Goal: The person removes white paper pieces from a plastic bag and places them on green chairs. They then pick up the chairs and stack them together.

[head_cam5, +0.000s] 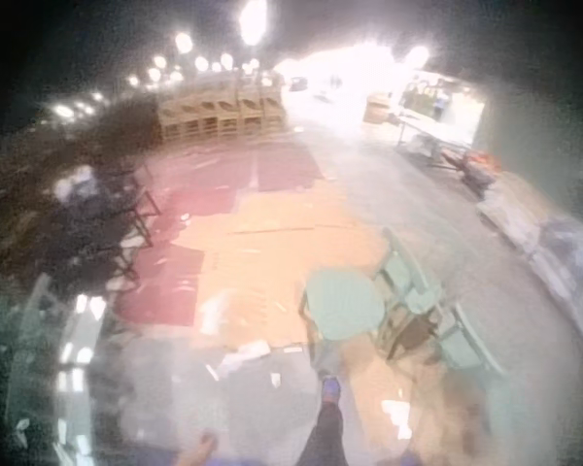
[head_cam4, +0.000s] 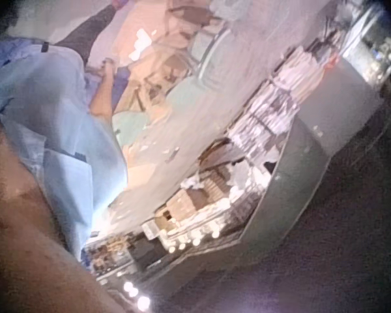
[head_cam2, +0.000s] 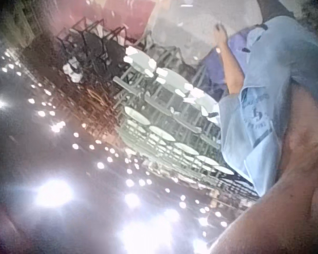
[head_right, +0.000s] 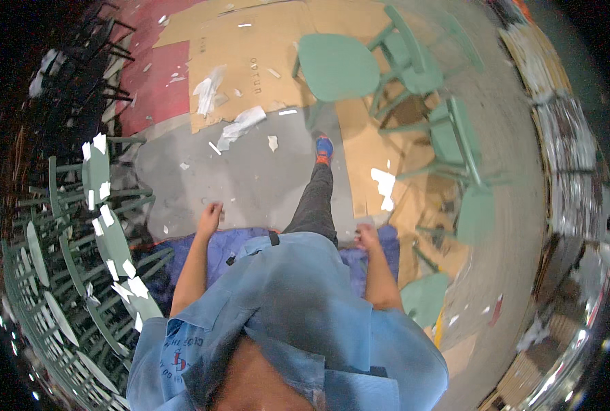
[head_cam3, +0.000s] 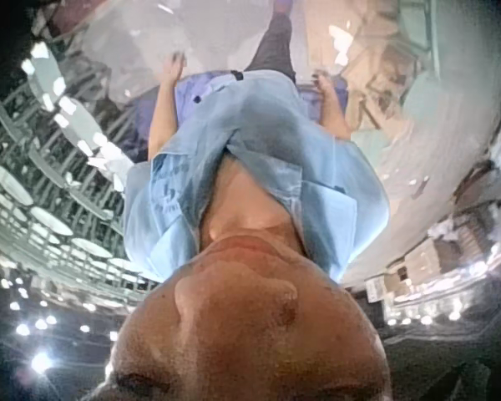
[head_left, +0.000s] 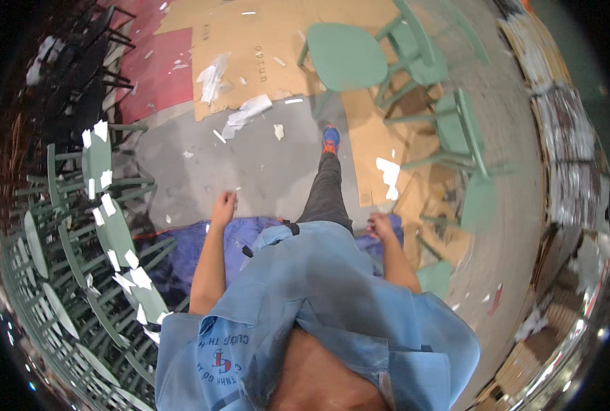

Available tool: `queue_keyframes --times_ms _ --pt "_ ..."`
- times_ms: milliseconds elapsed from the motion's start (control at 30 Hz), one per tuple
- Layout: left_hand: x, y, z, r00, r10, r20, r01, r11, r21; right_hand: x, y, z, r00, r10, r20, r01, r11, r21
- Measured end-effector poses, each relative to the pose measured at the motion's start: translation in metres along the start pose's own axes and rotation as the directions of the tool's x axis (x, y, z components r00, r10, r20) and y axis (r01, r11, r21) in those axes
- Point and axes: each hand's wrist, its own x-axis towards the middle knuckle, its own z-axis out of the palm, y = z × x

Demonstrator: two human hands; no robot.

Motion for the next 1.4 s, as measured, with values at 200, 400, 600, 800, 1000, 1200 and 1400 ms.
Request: queue_keyframes --times_ms 200,400,600,800,1000,1200,1400 --pt "-0.130 -0.034 0.007 0.452 -0.892 -0.024 0.869 0.434 0.238 0.184 -0.330 -0.092 0.727 -0.546 -0.416 0.353 0.818 -0.455" --pt "-0.165 0.161 0.070 0.500 -0.864 -0.051 0.808 0.487 -0.332 0.286 -0.585 -0.168 0.455 -0.616 -0.643 0.239 0.780 -0.578" --pt "-0.156 0.184 0.143 0.572 -0.812 -0.118 0.713 0.563 -0.418 0.382 -0.672 -0.212 0.829 -0.473 -0.299 0.327 0.843 -0.427" --pt "-0.178 0.152 0.169 0.819 -0.564 0.107 0.539 0.819 0.195 0.333 -0.651 -0.182 0.798 -0.525 -0.296 0.370 0.814 -0.447" --pt "-0.047 0.111 0.139 0.627 -0.643 0.440 0.275 0.712 0.647 0.203 -0.651 -0.063 0.821 -0.549 0.159 0.571 0.779 -0.260" --pt "0.198 0.277 0.090 0.893 -0.345 -0.290 0.166 0.850 -0.500 0.167 -0.645 0.081 0.691 -0.502 0.521 0.511 0.848 0.138" --pt "0.278 0.422 0.110 0.994 -0.105 -0.010 0.067 0.701 -0.710 0.131 -0.540 0.142 0.626 -0.559 0.544 0.587 0.797 0.143"
